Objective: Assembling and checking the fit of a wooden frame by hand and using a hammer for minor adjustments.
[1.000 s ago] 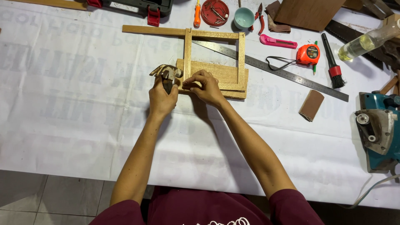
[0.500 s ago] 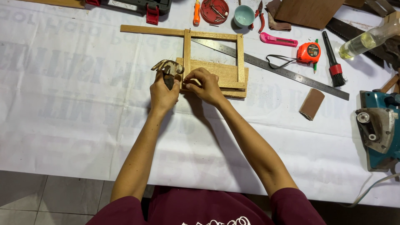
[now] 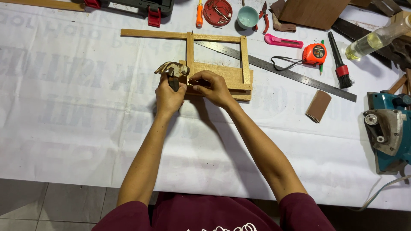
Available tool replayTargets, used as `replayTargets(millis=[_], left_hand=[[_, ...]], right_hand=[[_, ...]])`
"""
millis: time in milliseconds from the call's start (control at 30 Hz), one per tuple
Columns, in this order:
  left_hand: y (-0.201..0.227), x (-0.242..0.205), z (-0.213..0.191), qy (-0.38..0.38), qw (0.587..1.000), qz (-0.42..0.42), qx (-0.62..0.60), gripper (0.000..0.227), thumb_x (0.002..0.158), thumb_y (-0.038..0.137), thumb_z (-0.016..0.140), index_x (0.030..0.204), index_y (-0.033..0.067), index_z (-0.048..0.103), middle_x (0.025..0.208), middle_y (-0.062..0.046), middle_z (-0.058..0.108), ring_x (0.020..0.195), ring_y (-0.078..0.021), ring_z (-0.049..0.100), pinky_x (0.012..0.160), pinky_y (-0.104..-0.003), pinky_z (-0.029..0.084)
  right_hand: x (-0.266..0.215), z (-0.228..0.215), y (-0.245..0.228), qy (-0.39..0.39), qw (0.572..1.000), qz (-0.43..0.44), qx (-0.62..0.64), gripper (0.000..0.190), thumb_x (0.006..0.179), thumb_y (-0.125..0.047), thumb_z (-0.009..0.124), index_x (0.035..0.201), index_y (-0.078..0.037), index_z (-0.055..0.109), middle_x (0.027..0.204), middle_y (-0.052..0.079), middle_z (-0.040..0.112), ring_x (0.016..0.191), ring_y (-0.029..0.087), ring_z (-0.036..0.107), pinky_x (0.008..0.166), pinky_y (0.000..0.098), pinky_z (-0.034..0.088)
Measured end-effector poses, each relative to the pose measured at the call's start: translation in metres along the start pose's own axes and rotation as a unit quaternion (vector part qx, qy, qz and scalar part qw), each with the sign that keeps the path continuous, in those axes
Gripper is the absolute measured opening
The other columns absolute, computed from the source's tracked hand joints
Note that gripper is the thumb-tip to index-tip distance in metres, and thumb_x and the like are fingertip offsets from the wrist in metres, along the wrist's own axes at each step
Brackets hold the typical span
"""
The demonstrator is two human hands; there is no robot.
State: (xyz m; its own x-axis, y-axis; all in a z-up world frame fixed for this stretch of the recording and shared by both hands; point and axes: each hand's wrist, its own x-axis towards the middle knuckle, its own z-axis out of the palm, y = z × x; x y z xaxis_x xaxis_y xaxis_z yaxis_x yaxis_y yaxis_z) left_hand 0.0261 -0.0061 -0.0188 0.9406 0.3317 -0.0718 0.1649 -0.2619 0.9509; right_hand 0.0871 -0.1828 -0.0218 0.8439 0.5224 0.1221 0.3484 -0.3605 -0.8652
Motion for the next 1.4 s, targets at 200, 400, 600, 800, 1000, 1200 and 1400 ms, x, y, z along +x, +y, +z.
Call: replayTargets(millis=[200, 400, 600, 800, 1000, 1200, 1400], left_hand=[[0.002, 0.002, -0.001, -0.009, 1.000, 0.006, -0.010, 0.027, 0.086, 0.008, 0.074, 0.108, 0.0038, 0.059, 0.082, -0.004, 0.077, 0.056, -0.0147, 0.072, 0.051, -0.030, 0.061], [-0.005, 0.006, 0.001, 0.006, 1.000, 0.021, 0.017, 0.025, 0.085, 0.008, 0.076, 0.106, 0.0048, 0.062, 0.081, -0.005, 0.078, 0.060, -0.0144, 0.074, 0.058, -0.030, 0.061], [-0.030, 0.009, 0.003, 0.064, 0.984, 0.150, 0.068, 0.029, 0.090, 0.011, 0.072, 0.115, 0.0005, 0.062, 0.096, -0.016, 0.077, 0.085, -0.0261, 0.076, 0.079, -0.040, 0.062], [-0.021, -0.004, -0.007, -0.035, 0.988, 0.062, 0.134, 0.025, 0.094, 0.016, 0.065, 0.113, 0.0016, 0.068, 0.095, -0.015, 0.077, 0.085, -0.0280, 0.078, 0.085, -0.040, 0.063], [-0.010, -0.014, -0.016, -0.078, 0.970, 0.061, 0.220, 0.028, 0.096, 0.019, 0.065, 0.115, -0.0006, 0.066, 0.086, -0.017, 0.073, 0.077, -0.0293, 0.073, 0.079, -0.043, 0.062], [0.012, -0.021, -0.022, -0.025, 0.971, 0.159, 0.175, 0.025, 0.100, 0.015, 0.058, 0.118, -0.0017, 0.064, 0.094, -0.017, 0.072, 0.077, -0.0268, 0.074, 0.075, -0.042, 0.063], [0.005, -0.015, -0.019, -0.117, 0.965, 0.048, 0.230, 0.034, 0.097, 0.017, 0.060, 0.125, -0.0018, 0.057, 0.092, -0.019, 0.072, 0.077, -0.0298, 0.074, 0.074, -0.042, 0.065]], right_hand=[[0.000, 0.002, -0.001, 0.001, 1.000, 0.009, -0.018, 0.027, 0.085, -0.006, 0.081, 0.111, -0.010, 0.075, 0.113, 0.003, 0.074, 0.107, 0.018, 0.072, 0.095, 0.0322, 0.061], [0.001, 0.004, 0.009, 0.003, 0.999, -0.004, -0.032, 0.028, 0.085, -0.006, 0.080, 0.112, -0.010, 0.075, 0.116, 0.004, 0.074, 0.109, 0.018, 0.072, 0.097, 0.0329, 0.060], [0.001, 0.009, 0.014, 0.011, 0.998, -0.031, -0.054, 0.024, 0.084, -0.006, 0.081, 0.108, -0.010, 0.076, 0.115, 0.003, 0.072, 0.108, 0.018, 0.072, 0.096, 0.0321, 0.061], [0.002, 0.020, 0.024, 0.035, 0.996, -0.026, -0.079, 0.014, 0.082, -0.013, 0.084, 0.095, -0.013, 0.081, 0.108, 0.002, 0.070, 0.098, 0.018, 0.072, 0.088, 0.0303, 0.063], [0.002, 0.020, 0.028, 0.049, 0.994, -0.022, -0.095, 0.013, 0.081, -0.016, 0.086, 0.094, -0.015, 0.083, 0.100, 0.001, 0.070, 0.094, 0.016, 0.068, 0.082, 0.0315, 0.060], [0.004, 0.021, 0.032, 0.037, 0.995, -0.016, -0.087, 0.011, 0.082, -0.015, 0.086, 0.092, -0.015, 0.083, 0.100, 0.001, 0.070, 0.095, 0.016, 0.068, 0.085, 0.0308, 0.061], [0.005, 0.023, 0.041, 0.043, 0.997, 0.000, -0.060, 0.011, 0.079, -0.012, 0.086, 0.088, -0.013, 0.080, 0.101, 0.000, 0.070, 0.094, 0.014, 0.070, 0.085, 0.0297, 0.063]])
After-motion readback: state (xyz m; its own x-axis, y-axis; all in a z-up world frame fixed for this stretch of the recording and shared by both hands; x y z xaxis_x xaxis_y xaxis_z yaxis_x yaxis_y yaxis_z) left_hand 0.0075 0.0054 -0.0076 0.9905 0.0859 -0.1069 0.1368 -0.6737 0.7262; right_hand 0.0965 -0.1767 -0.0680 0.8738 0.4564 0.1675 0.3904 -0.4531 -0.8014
